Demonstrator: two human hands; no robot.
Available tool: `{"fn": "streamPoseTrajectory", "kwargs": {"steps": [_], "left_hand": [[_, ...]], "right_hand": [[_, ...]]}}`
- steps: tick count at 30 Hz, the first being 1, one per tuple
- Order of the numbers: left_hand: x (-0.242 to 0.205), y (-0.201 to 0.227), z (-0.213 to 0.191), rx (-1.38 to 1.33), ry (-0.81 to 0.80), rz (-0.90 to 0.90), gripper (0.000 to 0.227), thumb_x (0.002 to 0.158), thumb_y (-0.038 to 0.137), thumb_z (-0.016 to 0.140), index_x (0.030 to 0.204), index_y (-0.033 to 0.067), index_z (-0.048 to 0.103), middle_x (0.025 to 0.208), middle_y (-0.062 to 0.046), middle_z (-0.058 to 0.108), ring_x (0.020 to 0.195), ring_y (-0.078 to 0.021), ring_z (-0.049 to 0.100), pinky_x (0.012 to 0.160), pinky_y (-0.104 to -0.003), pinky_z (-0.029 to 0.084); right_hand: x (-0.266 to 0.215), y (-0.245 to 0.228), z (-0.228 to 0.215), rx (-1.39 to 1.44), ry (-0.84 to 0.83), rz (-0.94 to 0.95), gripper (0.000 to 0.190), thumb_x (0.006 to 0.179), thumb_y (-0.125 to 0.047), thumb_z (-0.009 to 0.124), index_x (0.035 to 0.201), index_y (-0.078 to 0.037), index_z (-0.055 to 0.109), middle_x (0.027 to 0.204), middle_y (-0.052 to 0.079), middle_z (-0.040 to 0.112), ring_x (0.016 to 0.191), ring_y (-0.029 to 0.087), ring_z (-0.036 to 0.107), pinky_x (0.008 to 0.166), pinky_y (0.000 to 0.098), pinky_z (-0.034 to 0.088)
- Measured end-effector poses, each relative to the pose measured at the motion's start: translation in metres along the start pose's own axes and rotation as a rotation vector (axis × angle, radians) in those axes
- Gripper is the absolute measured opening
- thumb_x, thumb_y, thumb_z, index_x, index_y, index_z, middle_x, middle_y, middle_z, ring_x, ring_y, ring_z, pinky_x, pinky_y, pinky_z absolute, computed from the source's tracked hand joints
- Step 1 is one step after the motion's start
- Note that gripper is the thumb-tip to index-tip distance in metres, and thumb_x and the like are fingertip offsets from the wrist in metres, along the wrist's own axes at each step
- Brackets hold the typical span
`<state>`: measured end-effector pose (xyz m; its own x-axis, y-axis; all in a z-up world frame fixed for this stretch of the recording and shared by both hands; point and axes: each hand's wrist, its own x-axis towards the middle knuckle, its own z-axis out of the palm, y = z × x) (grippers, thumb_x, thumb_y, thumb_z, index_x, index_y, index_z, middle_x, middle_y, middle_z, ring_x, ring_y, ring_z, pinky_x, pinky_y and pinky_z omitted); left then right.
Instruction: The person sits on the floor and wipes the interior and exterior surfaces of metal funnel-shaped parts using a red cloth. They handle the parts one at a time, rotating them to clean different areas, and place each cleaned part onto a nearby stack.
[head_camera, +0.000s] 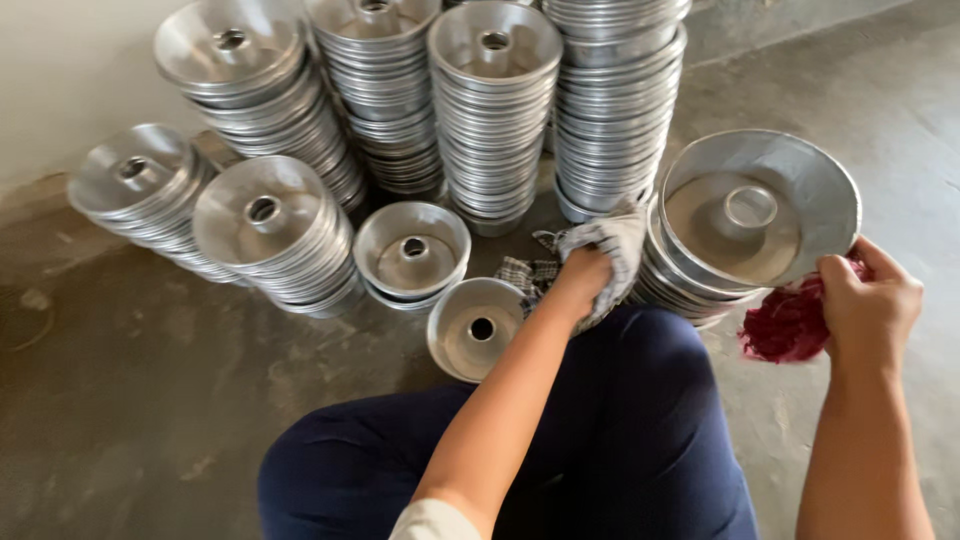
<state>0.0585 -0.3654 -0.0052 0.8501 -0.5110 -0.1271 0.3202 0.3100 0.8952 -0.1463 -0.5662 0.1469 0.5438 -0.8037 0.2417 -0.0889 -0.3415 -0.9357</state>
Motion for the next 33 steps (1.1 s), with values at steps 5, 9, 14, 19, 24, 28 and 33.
{"fn": "streamPoseTrajectory", "kwargs": {"steps": [5, 9, 14, 19, 24, 28, 33], "left_hand": [[0.031, -0.018, 0.046, 0.444, 0.071, 0.195, 0.035, 0.086, 0.018, 0.066, 0.113, -0.0042, 0.07, 0.109, -0.019, 0.075, 0.098, -0.0316, 0.071, 0.086, -0.04, 0.053], [0.025, -0.003, 0.061, 0.616, 0.166, 0.247, 0.032, 0.082, 0.025, 0.072, 0.098, -0.0023, 0.073, 0.095, -0.022, 0.077, 0.088, -0.0358, 0.074, 0.079, -0.042, 0.056], [0.02, 0.009, 0.063, 0.929, 0.272, 0.166, 0.039, 0.081, 0.036, 0.08, 0.09, -0.0015, 0.076, 0.093, -0.024, 0.074, 0.09, -0.039, 0.071, 0.082, -0.045, 0.056], [0.014, 0.009, 0.041, 0.687, 0.313, 0.406, 0.032, 0.082, 0.022, 0.071, 0.103, -0.0028, 0.072, 0.102, -0.023, 0.075, 0.095, -0.0357, 0.07, 0.084, -0.042, 0.053], [-0.011, 0.037, -0.016, 0.194, 0.374, 0.222, 0.028, 0.09, 0.008, 0.054, 0.109, -0.0065, 0.07, 0.104, -0.018, 0.074, 0.094, -0.0261, 0.067, 0.08, -0.038, 0.052], [-0.053, 0.083, -0.082, -0.058, 0.415, 0.275, 0.027, 0.09, 0.002, 0.056, 0.113, -0.0048, 0.069, 0.105, -0.012, 0.072, 0.093, -0.0208, 0.065, 0.079, -0.036, 0.052], [-0.114, 0.12, -0.17, -0.142, 0.568, 0.362, 0.028, 0.094, 0.004, 0.054, 0.114, -0.0021, 0.072, 0.104, -0.01, 0.075, 0.09, -0.0175, 0.069, 0.078, -0.03, 0.054]], "right_hand": [[0.034, 0.059, 0.006, -0.195, -0.015, -0.068, 0.038, 0.091, -0.013, 0.07, 0.128, -0.005, 0.077, 0.083, 0.002, 0.067, 0.071, 0.005, 0.055, 0.062, 0.0242, 0.046], [0.047, 0.103, 0.017, -0.207, -0.089, 0.076, 0.043, 0.09, -0.026, 0.071, 0.128, -0.007, 0.076, 0.088, 0.007, 0.071, 0.074, 0.01, 0.06, 0.066, 0.0317, 0.051], [0.051, 0.124, 0.023, -0.676, -0.12, -0.181, 0.078, 0.086, -0.046, 0.081, 0.149, -0.006, 0.061, 0.095, 0.023, 0.075, 0.086, 0.034, 0.07, 0.077, 0.0448, 0.054], [0.03, 0.068, 0.022, -0.718, 0.02, -0.32, 0.056, 0.098, -0.046, 0.076, 0.143, -0.014, 0.071, 0.103, 0.018, 0.076, 0.091, 0.032, 0.072, 0.083, 0.0432, 0.055], [-0.007, -0.035, 0.057, -0.245, -0.218, -0.259, 0.026, 0.098, -0.025, 0.07, 0.121, -0.016, 0.079, 0.094, 0.007, 0.075, 0.082, 0.012, 0.068, 0.077, 0.0288, 0.055], [-0.049, -0.095, 0.13, -0.15, -0.456, -0.394, 0.019, 0.097, -0.018, 0.069, 0.113, -0.014, 0.079, 0.086, 0.007, 0.075, 0.073, 0.01, 0.067, 0.069, 0.0283, 0.053], [-0.097, -0.109, 0.224, -0.189, -0.67, -0.429, 0.019, 0.095, -0.022, 0.07, 0.108, -0.015, 0.082, 0.077, 0.009, 0.073, 0.066, 0.018, 0.064, 0.064, 0.0328, 0.051]]}}
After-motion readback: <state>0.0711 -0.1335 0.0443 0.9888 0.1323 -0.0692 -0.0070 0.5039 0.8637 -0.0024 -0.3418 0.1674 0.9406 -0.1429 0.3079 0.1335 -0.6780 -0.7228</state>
